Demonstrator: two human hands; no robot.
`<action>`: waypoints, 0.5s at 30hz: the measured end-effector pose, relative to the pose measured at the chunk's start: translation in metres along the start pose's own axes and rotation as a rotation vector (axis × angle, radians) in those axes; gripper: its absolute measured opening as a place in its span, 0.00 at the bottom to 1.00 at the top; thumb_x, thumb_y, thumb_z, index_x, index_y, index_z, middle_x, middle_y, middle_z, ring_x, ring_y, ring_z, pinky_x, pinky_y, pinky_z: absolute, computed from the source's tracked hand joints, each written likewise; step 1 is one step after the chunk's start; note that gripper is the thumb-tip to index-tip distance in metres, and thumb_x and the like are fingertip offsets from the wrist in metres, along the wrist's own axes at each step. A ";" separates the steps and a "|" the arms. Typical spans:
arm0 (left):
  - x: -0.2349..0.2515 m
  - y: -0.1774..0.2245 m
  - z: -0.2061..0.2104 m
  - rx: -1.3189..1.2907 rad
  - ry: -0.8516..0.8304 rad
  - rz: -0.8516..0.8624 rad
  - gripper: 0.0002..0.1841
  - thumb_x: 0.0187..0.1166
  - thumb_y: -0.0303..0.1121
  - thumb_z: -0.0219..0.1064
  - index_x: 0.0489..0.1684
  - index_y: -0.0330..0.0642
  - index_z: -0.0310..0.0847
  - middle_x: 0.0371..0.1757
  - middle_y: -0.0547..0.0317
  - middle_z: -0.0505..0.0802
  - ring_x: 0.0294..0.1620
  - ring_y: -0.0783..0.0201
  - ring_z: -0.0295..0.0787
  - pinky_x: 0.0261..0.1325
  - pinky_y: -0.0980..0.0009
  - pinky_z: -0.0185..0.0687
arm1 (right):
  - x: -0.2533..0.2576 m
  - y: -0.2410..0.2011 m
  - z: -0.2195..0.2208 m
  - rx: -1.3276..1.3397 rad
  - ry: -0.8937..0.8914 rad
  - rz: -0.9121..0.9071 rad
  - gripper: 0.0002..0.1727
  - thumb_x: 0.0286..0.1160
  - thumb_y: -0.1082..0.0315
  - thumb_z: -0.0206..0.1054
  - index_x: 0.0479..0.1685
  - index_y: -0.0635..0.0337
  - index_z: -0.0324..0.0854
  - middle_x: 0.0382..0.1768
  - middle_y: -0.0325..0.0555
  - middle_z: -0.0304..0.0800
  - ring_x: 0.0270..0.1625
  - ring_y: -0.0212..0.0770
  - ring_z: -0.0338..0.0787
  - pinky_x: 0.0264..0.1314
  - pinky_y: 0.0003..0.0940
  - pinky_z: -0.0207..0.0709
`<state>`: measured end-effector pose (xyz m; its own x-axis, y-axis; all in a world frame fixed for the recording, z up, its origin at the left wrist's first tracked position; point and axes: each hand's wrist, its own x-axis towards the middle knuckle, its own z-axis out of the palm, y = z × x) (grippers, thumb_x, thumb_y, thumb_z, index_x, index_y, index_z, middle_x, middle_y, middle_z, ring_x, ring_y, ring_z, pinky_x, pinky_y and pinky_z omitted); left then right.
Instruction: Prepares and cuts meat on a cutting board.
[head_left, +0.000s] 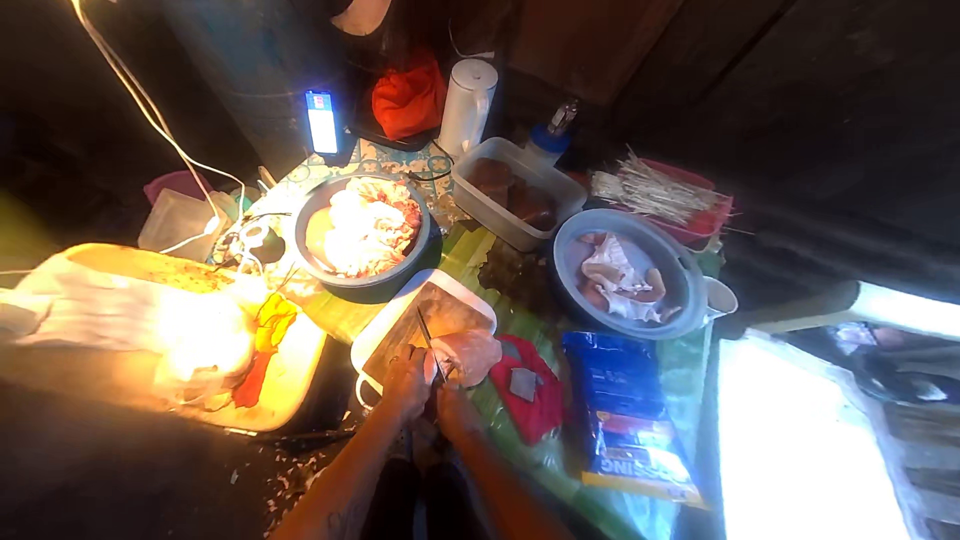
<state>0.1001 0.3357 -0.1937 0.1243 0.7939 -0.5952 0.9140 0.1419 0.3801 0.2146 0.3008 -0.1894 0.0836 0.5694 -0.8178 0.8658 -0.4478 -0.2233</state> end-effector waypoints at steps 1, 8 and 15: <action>-0.002 -0.003 0.002 -0.002 0.012 0.001 0.35 0.70 0.34 0.75 0.82 0.47 0.72 0.84 0.46 0.74 0.76 0.44 0.79 0.73 0.47 0.79 | 0.005 -0.006 -0.003 -0.006 0.003 -0.009 0.27 0.96 0.58 0.41 0.85 0.62 0.62 0.73 0.63 0.82 0.72 0.60 0.87 0.71 0.58 0.81; 0.016 -0.023 -0.009 -0.241 0.031 -0.195 0.42 0.63 0.40 0.82 0.84 0.55 0.70 0.78 0.36 0.78 0.72 0.37 0.82 0.69 0.38 0.80 | -0.030 0.045 0.027 -0.041 -0.035 0.067 0.28 0.97 0.54 0.40 0.87 0.59 0.57 0.64 0.62 0.89 0.67 0.60 0.91 0.67 0.58 0.84; -0.026 -0.009 -0.002 -0.205 -0.025 -0.171 0.41 0.69 0.37 0.76 0.89 0.61 0.66 0.79 0.40 0.80 0.75 0.40 0.80 0.71 0.39 0.80 | 0.005 0.005 0.010 -0.070 -0.034 0.009 0.27 0.94 0.60 0.45 0.88 0.62 0.58 0.71 0.65 0.84 0.70 0.63 0.88 0.69 0.61 0.82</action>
<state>0.0880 0.3156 -0.1803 -0.0132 0.7338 -0.6793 0.8256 0.3913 0.4066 0.2139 0.2941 -0.1997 0.0759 0.5416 -0.8372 0.8977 -0.4025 -0.1791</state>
